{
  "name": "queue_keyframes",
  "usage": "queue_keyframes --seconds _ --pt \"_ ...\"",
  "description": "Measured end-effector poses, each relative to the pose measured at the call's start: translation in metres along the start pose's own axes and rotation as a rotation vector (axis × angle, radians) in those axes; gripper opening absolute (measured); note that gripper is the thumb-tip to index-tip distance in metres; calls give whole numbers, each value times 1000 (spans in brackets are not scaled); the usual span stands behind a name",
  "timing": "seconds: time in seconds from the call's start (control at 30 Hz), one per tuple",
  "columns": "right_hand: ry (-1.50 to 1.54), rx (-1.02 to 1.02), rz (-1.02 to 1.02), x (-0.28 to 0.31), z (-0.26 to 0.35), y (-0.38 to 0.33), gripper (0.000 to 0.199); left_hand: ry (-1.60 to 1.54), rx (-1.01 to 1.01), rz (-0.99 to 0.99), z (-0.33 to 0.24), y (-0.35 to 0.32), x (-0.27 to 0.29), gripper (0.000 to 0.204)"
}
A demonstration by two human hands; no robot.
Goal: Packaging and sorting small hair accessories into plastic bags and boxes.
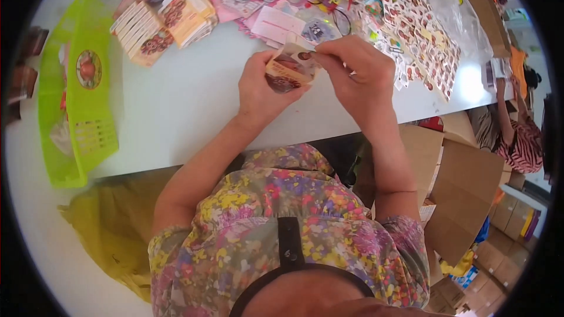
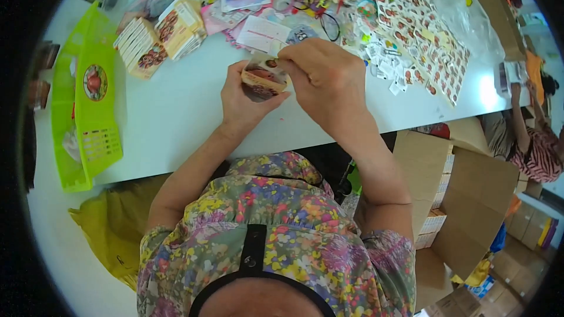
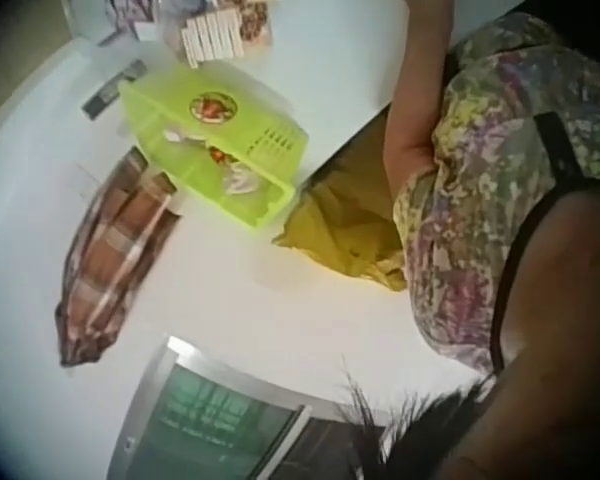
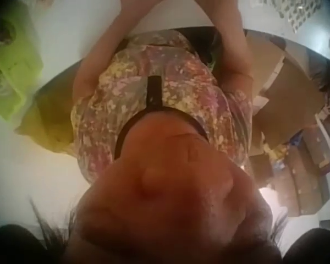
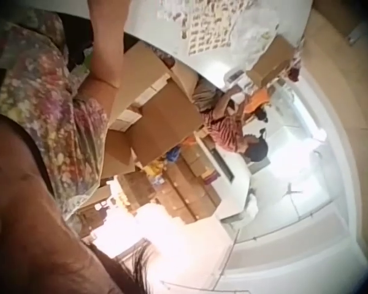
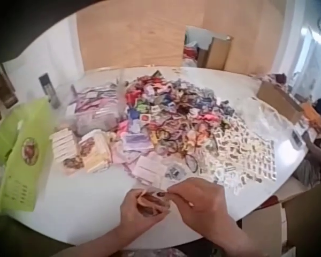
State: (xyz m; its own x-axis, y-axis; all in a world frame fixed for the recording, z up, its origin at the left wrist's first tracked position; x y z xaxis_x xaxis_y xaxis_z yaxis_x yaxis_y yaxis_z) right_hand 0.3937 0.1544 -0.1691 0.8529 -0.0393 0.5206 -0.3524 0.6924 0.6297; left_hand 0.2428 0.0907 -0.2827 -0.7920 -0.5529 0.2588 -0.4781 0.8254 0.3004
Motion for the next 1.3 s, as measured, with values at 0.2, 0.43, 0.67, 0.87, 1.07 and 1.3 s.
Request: queue_keyframes --seconds 0.2,0.43,0.67,0.87,1.07,1.3 --pt "-242 144 147 -19 17 -2 13 56 -43 -41 -1 2 7 69" --pt "34 80 208 -29 -7 -11 20 -7 -63 -69 -1 5 7 68" --pt "-110 124 204 -39 3 -7 33 -66 11 -94 12 6 4 67" --pt "129 -66 253 -43 -8 -10 33 -122 -79 -87 13 7 5 61" --pt "462 -329 64 -34 -18 -15 36 -683 280 174 -13 5 18 36" --pt "682 -486 -72 -37 -7 -41 36 -573 279 164 -34 -7 40 53"
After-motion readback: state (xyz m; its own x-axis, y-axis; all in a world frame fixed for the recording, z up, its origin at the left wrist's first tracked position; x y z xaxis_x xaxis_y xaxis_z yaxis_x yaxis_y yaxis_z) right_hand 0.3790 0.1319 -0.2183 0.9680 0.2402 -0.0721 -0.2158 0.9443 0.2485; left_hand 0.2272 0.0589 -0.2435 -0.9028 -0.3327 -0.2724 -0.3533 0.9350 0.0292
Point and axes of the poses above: each hand's wrist, its own y-axis towards the middle knuckle, its own x-axis out of the back of the hand, z = x × y, the point moved 1 cm from there along y, towards the middle knuckle, and after that the axes turned 8 degrees about -z, right-handed, at the moved point
